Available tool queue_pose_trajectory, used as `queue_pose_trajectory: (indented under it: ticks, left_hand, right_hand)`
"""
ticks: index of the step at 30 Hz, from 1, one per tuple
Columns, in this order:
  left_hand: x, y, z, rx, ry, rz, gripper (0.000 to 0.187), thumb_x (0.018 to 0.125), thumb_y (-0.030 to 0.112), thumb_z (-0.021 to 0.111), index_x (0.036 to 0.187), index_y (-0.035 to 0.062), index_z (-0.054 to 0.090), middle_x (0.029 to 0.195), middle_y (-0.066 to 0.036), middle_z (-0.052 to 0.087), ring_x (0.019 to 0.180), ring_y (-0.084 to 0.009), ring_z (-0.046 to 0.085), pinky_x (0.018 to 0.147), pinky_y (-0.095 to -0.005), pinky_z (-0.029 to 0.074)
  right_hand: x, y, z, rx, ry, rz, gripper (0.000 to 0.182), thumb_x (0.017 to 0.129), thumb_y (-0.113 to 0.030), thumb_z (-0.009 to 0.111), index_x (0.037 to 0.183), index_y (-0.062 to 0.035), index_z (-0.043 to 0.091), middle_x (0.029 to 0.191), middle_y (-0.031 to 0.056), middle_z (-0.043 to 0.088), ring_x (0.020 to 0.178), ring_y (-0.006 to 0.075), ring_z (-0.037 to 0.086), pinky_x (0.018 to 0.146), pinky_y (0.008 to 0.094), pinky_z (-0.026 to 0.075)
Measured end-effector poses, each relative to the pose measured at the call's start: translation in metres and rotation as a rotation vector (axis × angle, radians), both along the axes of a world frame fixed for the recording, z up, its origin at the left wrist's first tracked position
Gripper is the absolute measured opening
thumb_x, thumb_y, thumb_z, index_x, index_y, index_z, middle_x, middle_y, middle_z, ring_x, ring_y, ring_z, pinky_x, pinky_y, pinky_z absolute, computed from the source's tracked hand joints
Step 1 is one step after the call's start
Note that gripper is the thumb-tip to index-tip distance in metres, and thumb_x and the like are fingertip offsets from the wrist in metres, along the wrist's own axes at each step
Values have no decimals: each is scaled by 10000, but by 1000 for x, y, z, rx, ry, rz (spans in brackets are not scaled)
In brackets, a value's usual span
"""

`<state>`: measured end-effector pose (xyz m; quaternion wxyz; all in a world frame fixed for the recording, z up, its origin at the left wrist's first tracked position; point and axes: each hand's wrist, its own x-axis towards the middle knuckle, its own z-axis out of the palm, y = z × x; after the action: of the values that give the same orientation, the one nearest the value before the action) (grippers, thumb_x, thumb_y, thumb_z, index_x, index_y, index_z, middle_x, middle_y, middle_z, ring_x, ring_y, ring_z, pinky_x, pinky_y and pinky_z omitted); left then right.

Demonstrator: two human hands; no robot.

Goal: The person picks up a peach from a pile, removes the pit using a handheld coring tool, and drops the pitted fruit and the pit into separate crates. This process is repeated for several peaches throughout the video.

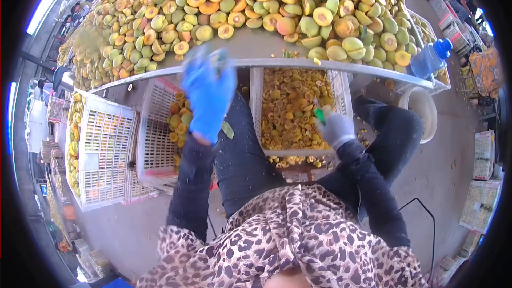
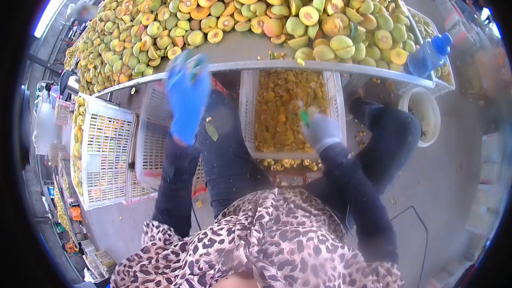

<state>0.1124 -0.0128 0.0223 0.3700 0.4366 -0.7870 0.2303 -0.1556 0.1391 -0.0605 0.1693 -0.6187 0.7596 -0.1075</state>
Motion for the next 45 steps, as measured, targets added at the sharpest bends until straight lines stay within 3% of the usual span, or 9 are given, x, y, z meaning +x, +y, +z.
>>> queue_pose_trajectory:
  ticks: [2, 11, 15, 17, 23, 31, 37, 41, 45]
  left_hand:
    - [-59, -39, 0, 392, 199, -438, 428, 791, 170, 646, 1202, 75, 572, 1201, -180, 573, 1167, -340, 499, 999, -427, 377]
    - [-169, -118, -48, 738, -277, -177, 608, 766, 359, 655, 1286, 115, 456, 1273, -248, 466, 1165, -427, 456, 886, -504, 447]
    - [-139, -112, -43, 1141, 217, -406, 481, 816, 368, 621, 1161, 41, 552, 925, -162, 630, 844, -283, 627, 728, -382, 521]
    - [-115, -81, -13, 1792, 1164, -645, 418, 905, 372, 509, 1139, 33, 582, 863, -82, 645, 739, -184, 637, 645, -335, 524]
    - [-111, 5, 16, 1660, 1615, -794, 541, 950, 445, 391, 1103, -40, 576, 904, -126, 642, 771, -222, 634, 702, -343, 531]
    - [-118, 61, 5, 1042, 1677, -885, 344, 966, 312, 445, 1094, 2, 522, 985, -193, 637, 818, -280, 636, 721, -355, 542]
    - [-104, 62, 7, 1125, 1326, -1049, 394, 948, 306, 475, 1170, -17, 507, 988, -187, 642, 862, -259, 637, 765, -343, 538]
    - [-100, 67, 20, 1513, 1706, -1239, 490, 954, 321, 459, 1258, -64, 472, 1116, -191, 613, 953, -251, 615, 862, -350, 503]
    - [-86, 76, 8, 1567, 1841, -1009, 477, 987, 349, 368, 1219, -47, 498, 1110, -175, 612, 967, -239, 609, 876, -344, 495]
  right_hand:
    - [16, -2, 2, -13, -95, 82, 247, 880, -330, 551, 879, -85, 525, 706, 180, 631, 637, 386, 628, 594, 488, 498]
    - [18, 13, -4, 54, -140, 168, 209, 873, -320, 568, 866, -115, 532, 721, 123, 616, 648, 342, 618, 579, 446, 489]
    - [12, -3, 16, -192, -354, 124, 208, 893, -280, 570, 897, -76, 530, 694, 171, 596, 632, 360, 610, 555, 451, 474]
    - [11, -14, 49, -261, -555, 18, 214, 912, -272, 562, 898, -60, 539, 684, 179, 596, 620, 351, 614, 547, 438, 463]
    - [28, -45, 105, -427, -632, 73, 268, 919, -290, 560, 930, -22, 575, 676, 223, 601, 642, 392, 613, 534, 436, 457]
    - [57, -22, 109, -406, -554, 57, 354, 924, -364, 534, 888, -13, 565, 667, 227, 606, 618, 397, 605, 547, 458, 466]
    - [41, -10, 107, -343, -280, 202, 362, 926, -381, 525, 865, -24, 536, 650, 223, 604, 593, 399, 600, 535, 488, 463]
    - [34, -13, 95, -554, -312, 144, 340, 920, -351, 546, 850, -18, 537, 655, 237, 596, 593, 403, 595, 531, 492, 452]
    - [33, -4, 94, -557, -306, 156, 333, 917, -345, 553, 823, -27, 529, 618, 222, 582, 574, 393, 592, 505, 478, 444]
